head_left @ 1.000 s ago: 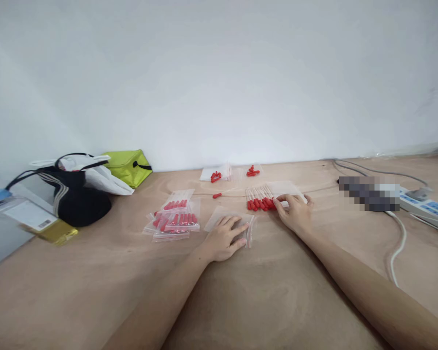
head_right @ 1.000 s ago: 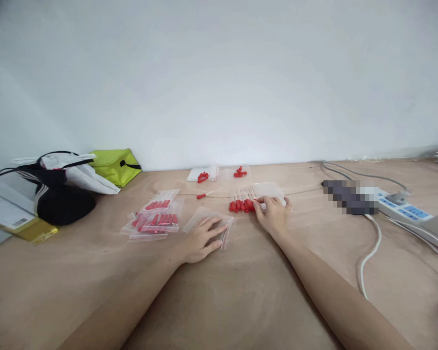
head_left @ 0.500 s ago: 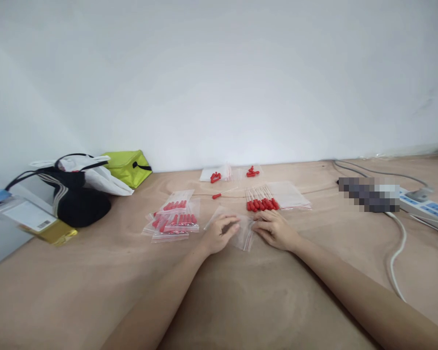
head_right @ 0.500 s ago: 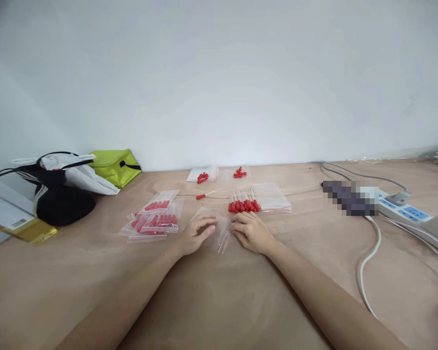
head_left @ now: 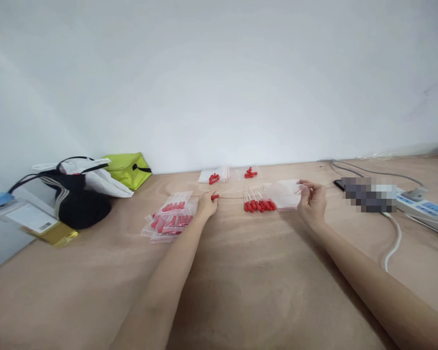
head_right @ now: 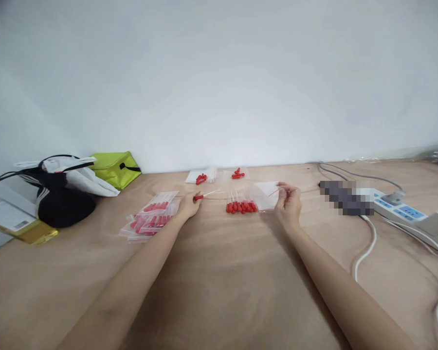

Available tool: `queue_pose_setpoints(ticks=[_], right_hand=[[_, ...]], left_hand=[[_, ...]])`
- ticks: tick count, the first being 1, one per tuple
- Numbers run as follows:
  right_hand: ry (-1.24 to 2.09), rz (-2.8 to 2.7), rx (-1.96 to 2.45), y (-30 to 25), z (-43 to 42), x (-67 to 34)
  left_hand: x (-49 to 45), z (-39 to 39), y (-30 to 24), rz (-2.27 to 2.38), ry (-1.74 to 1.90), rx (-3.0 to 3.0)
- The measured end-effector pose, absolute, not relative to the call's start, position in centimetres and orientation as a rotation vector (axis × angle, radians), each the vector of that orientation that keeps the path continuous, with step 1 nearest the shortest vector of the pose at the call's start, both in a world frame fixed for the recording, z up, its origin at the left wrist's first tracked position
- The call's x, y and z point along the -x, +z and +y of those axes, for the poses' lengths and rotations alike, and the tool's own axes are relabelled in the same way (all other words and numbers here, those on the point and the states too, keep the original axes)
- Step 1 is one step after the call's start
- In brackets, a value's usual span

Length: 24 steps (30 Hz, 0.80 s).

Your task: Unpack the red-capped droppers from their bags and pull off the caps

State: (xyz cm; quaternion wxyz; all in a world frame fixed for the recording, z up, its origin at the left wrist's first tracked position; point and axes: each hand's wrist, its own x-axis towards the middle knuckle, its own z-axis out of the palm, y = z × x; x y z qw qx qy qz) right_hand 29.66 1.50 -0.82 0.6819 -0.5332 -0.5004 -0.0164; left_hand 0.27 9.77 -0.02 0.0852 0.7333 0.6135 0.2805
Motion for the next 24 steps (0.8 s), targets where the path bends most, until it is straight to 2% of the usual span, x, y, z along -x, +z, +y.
queue_pose_setpoints(ticks=[4,12,24], right_hand=[[-0.106,-1.009,1.277,-1.8,2.1,-32.6],[-0.19,-1.056,1.119,-2.0,2.4,-33.5],[0.25,-0.707,1.312,-3.2,2.9,-33.2]], left_hand=[[-1.1,9.8,-0.4,1.898,0.838,-2.177],[-2.9,8.3,-0.4,1.976,0.842,-2.202],[-4.4,7.5,-0.5,1.871,0.896,-2.078]])
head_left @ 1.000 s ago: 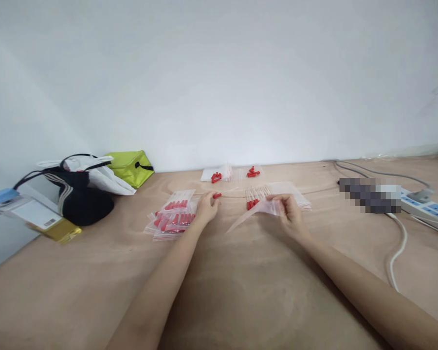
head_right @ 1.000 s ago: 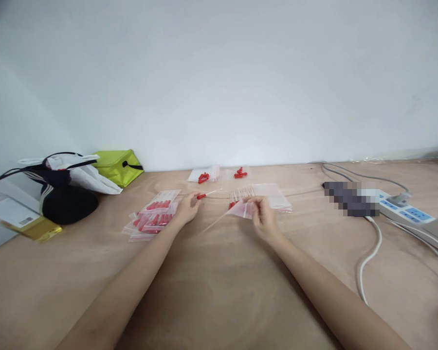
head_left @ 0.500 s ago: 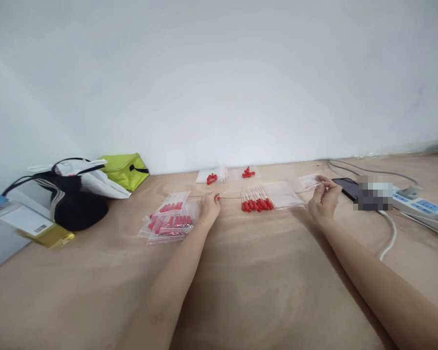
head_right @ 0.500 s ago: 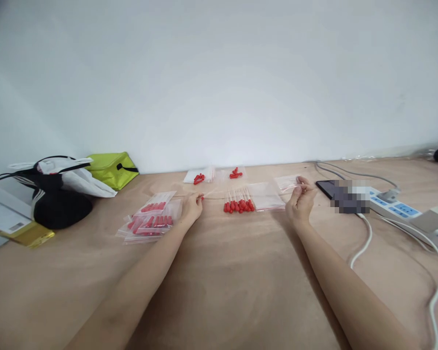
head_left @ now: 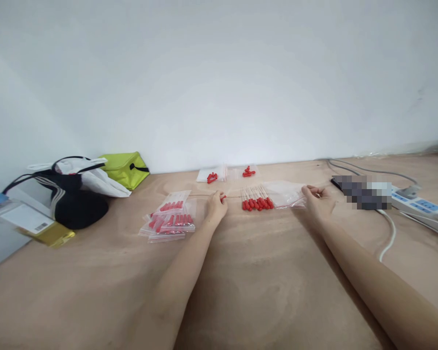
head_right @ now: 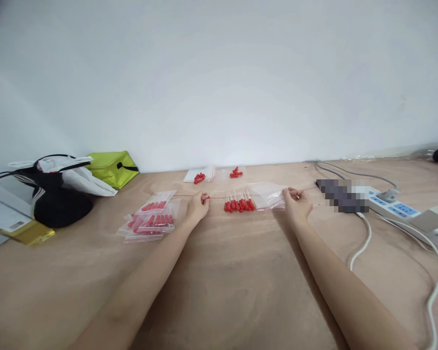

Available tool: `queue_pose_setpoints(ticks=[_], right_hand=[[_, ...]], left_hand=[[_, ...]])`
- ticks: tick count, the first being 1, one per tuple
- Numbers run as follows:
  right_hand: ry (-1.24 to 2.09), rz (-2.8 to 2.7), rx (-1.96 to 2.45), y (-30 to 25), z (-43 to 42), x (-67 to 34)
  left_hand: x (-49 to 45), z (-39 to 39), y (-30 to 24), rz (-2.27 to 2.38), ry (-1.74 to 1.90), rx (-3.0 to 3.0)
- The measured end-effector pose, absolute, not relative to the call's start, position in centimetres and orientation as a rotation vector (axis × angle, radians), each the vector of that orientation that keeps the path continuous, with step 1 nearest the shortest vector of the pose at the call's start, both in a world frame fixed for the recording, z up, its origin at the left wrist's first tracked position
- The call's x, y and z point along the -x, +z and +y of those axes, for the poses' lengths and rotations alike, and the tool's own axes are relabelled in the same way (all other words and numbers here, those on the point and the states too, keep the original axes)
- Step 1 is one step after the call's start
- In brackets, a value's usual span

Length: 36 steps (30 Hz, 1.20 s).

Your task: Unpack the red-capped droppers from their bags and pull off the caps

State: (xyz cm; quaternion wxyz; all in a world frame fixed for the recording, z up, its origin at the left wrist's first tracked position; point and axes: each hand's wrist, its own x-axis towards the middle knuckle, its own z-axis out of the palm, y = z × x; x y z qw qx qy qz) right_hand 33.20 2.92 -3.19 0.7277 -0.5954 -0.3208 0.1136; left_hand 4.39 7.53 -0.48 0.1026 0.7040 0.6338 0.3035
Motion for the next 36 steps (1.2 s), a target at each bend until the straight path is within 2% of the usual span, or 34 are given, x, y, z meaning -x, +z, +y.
queue_pose_setpoints(ticks=[4,14,19,26,33,36], right_hand=[[0.222,-0.839,1.31,-3.0,3.4,-33.2],[0.007,-0.924,1.711,-3.5,2.1,-33.9],[-0.305,-0.98,1.789,-3.1,1.3,-33.0],[-0.569,-1.328,1.562,-2.3,-0.2,-29.7],[-0.472,-1.813,1.137,-1.8,-1.7,-24.8],[-0.395,-1.927,1.046,-1.7,-2.2,-22.8]], left_hand=[[-7.0,5.8,-0.9,1.76,0.932,-2.042],[-7.8,4.7,-1.2,1.67,1.012,-1.984],[-7.3,4.1,-1.3,1.656,1.043,-2.028],[-3.3,1.3,0.6,1.597,1.037,-2.422],[7.7,1.8,3.7,2.193,0.785,-2.447],[10.4,2.4,4.0,2.215,0.589,-2.287]])
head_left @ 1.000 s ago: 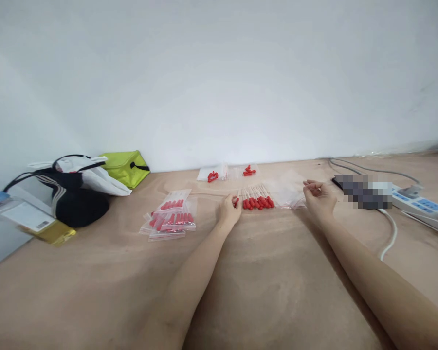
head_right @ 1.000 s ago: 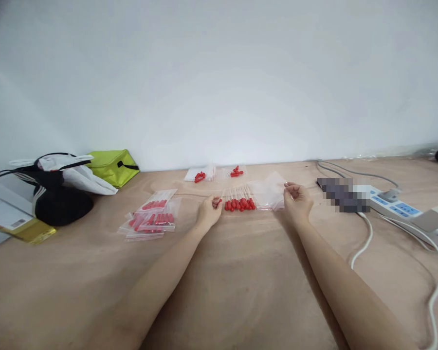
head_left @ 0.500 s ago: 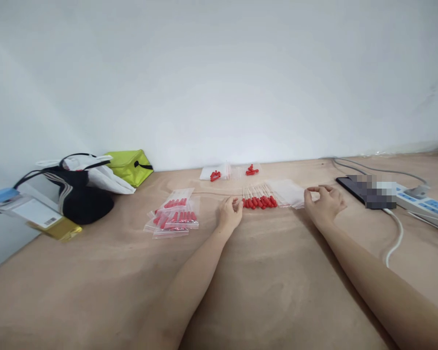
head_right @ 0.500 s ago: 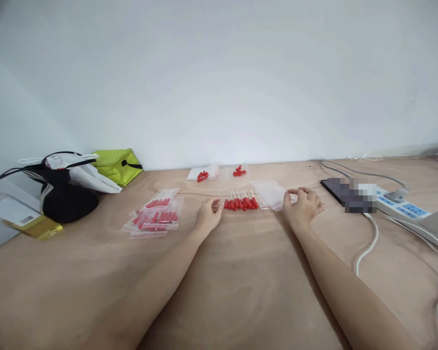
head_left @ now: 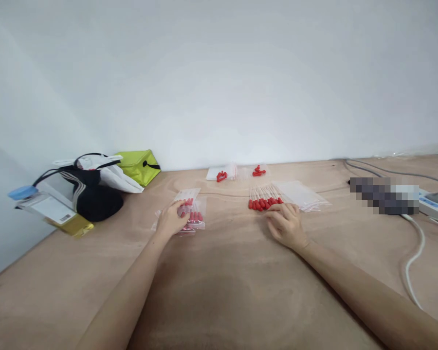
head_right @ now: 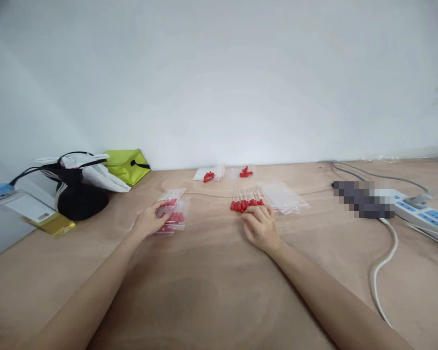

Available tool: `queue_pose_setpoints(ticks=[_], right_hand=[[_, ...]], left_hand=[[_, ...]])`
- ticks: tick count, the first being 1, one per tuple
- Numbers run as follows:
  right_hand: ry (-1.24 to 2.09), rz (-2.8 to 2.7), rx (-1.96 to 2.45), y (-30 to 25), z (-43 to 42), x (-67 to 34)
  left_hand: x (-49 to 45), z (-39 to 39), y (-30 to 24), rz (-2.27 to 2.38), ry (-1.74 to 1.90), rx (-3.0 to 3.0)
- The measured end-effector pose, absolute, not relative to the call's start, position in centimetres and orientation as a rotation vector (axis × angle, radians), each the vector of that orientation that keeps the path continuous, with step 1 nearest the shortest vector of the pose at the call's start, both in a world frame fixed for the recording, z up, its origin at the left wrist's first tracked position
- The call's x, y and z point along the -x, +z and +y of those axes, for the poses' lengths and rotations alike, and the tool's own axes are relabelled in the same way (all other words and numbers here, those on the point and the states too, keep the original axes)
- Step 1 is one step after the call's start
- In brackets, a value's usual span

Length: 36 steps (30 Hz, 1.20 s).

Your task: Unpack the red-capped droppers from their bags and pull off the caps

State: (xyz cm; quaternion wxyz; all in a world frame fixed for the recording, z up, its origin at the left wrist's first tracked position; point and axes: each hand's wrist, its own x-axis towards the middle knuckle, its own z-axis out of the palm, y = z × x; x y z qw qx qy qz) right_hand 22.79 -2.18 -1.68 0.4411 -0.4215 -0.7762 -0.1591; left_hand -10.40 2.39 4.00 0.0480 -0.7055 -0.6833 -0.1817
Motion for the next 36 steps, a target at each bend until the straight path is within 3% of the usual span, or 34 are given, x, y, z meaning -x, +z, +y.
queue_pose_setpoints(ticks=[7,14,22,36], right_hand=[[-0.31,-1.995,0.974,-1.5,-2.5,-21.2],[-0.31,-2.031,0.955,-1.7,-2.1,-21.5],[-0.254,-2.096,1.045,-1.6,-2.4,-20.9],[-0.124,-2.151,1.197,-1.3,-1.7,-18.8]], left_hand=[[11.3,4.1,4.4,-2.175,-0.47,2.071],[7.1,4.0,5.1,-1.874,-0.473,2.164],[-0.5,-0.1,2.5,-1.575,-0.332,2.581],[0.1,-1.9,0.2,-1.475,-0.964,2.839]])
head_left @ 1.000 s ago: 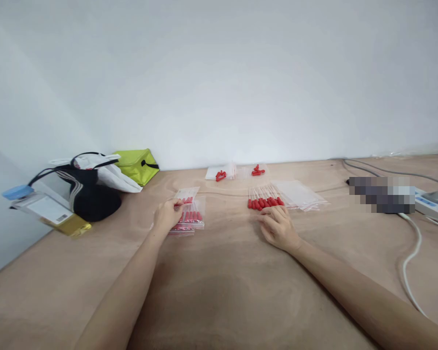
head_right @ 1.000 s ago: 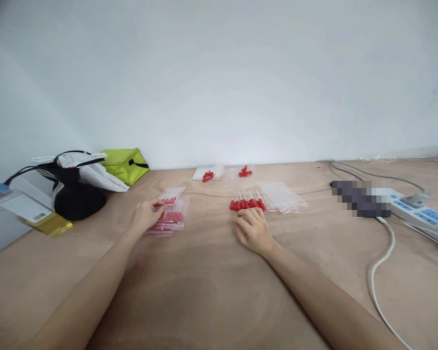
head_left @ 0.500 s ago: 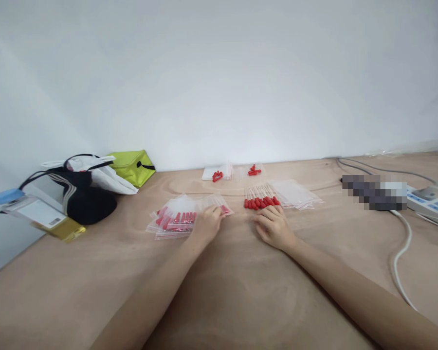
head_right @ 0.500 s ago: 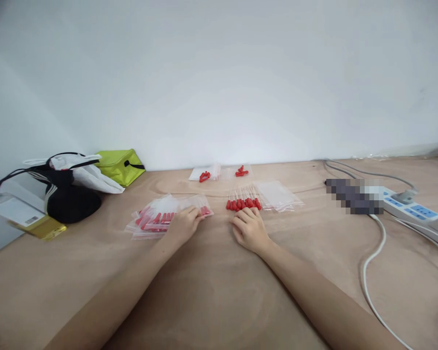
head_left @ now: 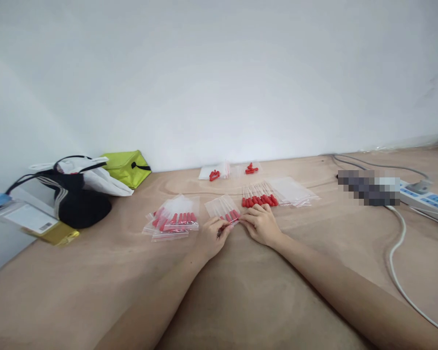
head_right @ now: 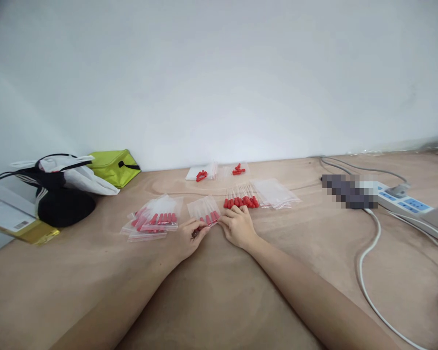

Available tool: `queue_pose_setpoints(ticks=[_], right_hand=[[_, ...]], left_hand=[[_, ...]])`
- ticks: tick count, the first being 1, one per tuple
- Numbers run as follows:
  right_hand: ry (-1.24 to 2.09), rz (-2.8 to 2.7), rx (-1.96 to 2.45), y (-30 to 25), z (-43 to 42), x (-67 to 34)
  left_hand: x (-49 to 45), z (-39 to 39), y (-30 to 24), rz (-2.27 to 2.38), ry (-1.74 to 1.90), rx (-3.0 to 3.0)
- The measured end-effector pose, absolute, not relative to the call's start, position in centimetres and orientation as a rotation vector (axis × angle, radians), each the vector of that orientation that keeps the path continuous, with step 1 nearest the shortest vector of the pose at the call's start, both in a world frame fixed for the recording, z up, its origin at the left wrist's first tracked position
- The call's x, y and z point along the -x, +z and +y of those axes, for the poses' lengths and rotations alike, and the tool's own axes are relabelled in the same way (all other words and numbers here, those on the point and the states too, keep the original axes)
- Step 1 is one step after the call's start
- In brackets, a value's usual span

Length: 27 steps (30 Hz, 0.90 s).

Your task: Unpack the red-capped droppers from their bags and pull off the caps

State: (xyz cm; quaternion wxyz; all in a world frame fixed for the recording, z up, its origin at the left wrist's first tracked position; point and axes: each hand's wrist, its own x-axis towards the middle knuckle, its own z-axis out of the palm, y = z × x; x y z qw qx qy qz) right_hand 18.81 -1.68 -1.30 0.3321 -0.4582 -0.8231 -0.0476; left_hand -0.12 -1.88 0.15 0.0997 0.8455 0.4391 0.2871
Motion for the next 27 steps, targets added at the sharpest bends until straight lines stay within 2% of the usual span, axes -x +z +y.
queue_pose_setpoints(ticks=[10,27], right_hand=[[-0.037,-2.156,1.202,-1.07,-1.79,-18.87],[-0.265,-2.194,0.996,-1.28,-1.48,-17.93]], left_hand=[[-0.14,-1.33,-0.23,1.332,0.863,-2.446],[-0.09,-1.5,-0.17,1.37,1.025,-2.433]])
